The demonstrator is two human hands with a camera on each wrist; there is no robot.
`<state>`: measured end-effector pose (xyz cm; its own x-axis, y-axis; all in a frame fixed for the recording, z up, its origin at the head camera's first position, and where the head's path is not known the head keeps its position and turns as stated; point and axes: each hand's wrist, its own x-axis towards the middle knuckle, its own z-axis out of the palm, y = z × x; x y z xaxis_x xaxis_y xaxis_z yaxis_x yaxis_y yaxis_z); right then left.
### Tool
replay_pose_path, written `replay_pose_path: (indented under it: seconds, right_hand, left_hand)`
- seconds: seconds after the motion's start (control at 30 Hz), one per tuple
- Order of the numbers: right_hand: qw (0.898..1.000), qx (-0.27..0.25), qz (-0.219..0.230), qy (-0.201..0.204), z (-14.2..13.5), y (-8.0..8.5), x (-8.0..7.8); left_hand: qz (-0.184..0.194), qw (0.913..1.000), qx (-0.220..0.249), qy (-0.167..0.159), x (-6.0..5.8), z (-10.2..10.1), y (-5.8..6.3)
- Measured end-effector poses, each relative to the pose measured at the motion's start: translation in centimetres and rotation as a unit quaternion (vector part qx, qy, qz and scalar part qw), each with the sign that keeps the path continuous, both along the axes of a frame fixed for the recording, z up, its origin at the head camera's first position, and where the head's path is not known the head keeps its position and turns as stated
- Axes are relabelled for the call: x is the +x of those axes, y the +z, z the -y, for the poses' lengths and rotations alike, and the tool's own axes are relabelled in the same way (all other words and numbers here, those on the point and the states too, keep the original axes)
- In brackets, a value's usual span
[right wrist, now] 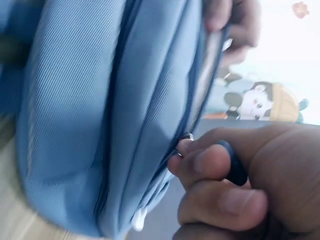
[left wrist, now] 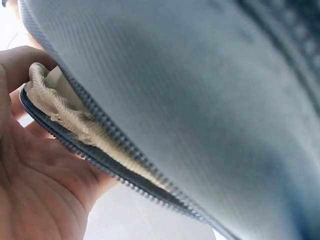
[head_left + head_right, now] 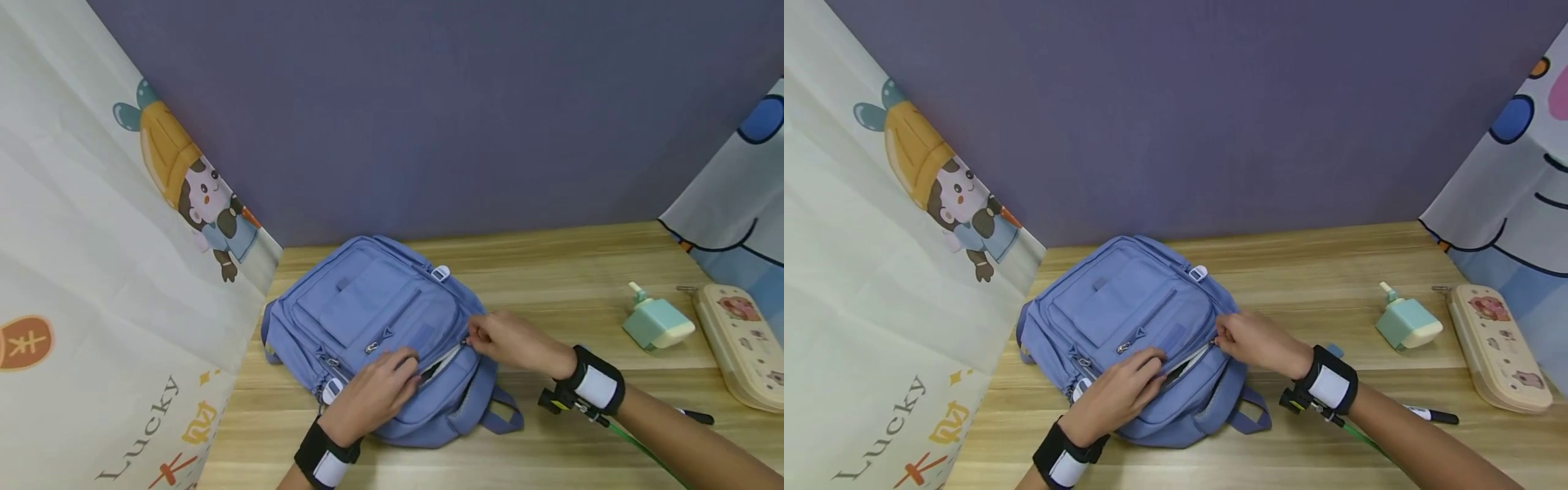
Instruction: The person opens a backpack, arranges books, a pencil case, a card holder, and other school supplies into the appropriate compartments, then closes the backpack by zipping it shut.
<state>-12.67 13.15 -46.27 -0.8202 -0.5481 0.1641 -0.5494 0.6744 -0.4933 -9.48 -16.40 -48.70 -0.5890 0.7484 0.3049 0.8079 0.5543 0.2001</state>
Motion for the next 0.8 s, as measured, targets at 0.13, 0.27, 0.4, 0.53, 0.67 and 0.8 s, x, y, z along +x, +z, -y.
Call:
replay_pose_path:
  seconds: [0.13,0.27,0.4,0.53,0.67,0.8]
  right_hand:
    - [0.998,0.012,-0.054,-0.015,-0.7,-0.6,-0.9]
    - [0.996,0.039,-0.072,-0.037,-1.1,-1.0,-1.6]
    - [0.992,0.063,-0.096,-0.058,-1.4,-1.3,-2.3]
    - [0.989,0.074,-0.109,-0.063,-1.7,-1.5,-3.2]
    - [0.987,0.093,-0.124,-0.049,-1.9,-1.6,-4.2]
    - [0.980,0.115,-0.158,-0.035,-1.7,-1.4,-5.3]
  left_hand:
    - [-0.016,0.9999,0.004,0.003,0.0,0.1,-0.1]
    - [-0.013,0.9999,0.003,0.006,0.1,0.0,-0.2]
    - [0.006,0.9999,0.005,0.012,0.3,0.1,0.0]
    - [0.013,0.9997,0.010,0.015,0.4,0.2,0.0]
    - [0.020,0.9995,0.019,0.012,0.4,0.2,-0.2]
    - [0.033,0.9991,0.025,0.012,0.5,0.3,-0.3]
